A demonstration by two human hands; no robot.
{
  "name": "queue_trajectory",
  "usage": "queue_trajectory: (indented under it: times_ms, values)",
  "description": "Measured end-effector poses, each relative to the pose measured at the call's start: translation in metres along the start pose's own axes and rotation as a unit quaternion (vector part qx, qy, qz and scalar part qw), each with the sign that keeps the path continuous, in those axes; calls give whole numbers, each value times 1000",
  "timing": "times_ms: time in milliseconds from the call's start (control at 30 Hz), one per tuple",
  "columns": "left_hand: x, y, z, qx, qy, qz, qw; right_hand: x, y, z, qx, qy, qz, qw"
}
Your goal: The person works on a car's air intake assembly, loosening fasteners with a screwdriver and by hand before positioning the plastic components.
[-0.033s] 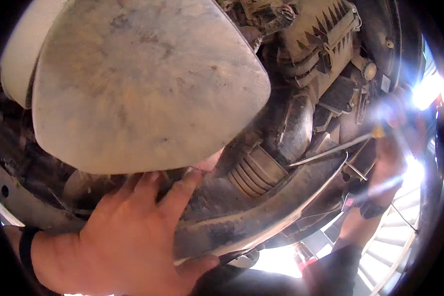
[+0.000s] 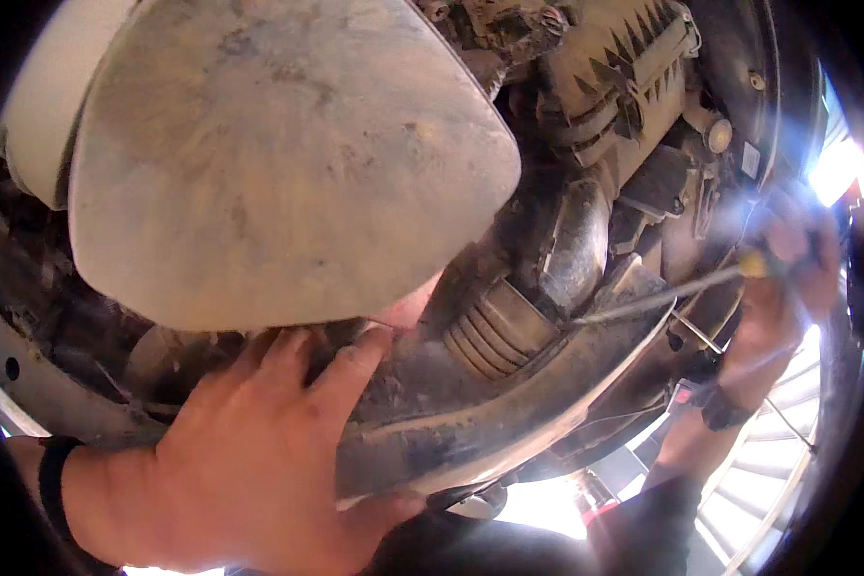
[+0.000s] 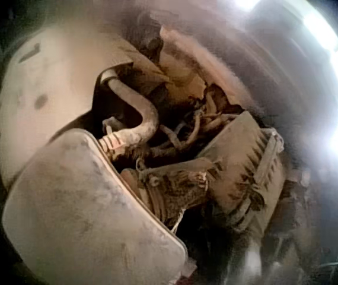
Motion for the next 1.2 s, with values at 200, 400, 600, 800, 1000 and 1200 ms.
queue_trajectory:
  times_ms: [200, 400, 600, 800, 1000, 1200]
  values:
    - [-10, 13, 3, 83, -22, 38, 996, -79, 73, -135, 116, -115, -103, 981]
    - [18, 22, 11, 144, -132, -10, 981, -25, 166, -161, 347, -158, -116, 917]
    - [60, 18, 0, 94, -192, -94, 972, 13, 227, -172, 309, -381, -24, 871]
    - [97, 32, 17, 247, -315, -32, 916, 71, 239, -97, 255, -474, 26, 842]
    - [154, 63, 74, 442, -217, 114, 863, 106, 260, -60, 259, -580, 68, 769]
    - [131, 35, 168, 293, 545, 108, 779, 72, 291, 33, 101, -524, 192, 823]
Point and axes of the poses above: each hand's wrist, its own y-axis away from the middle knuckle, its own z-axis out of the palm, x = y × z, the point moved 5 cm from there along -y, towards the middle knuckle, and after that the axes turned 6 degrees about -y, right-handed, at the moved point
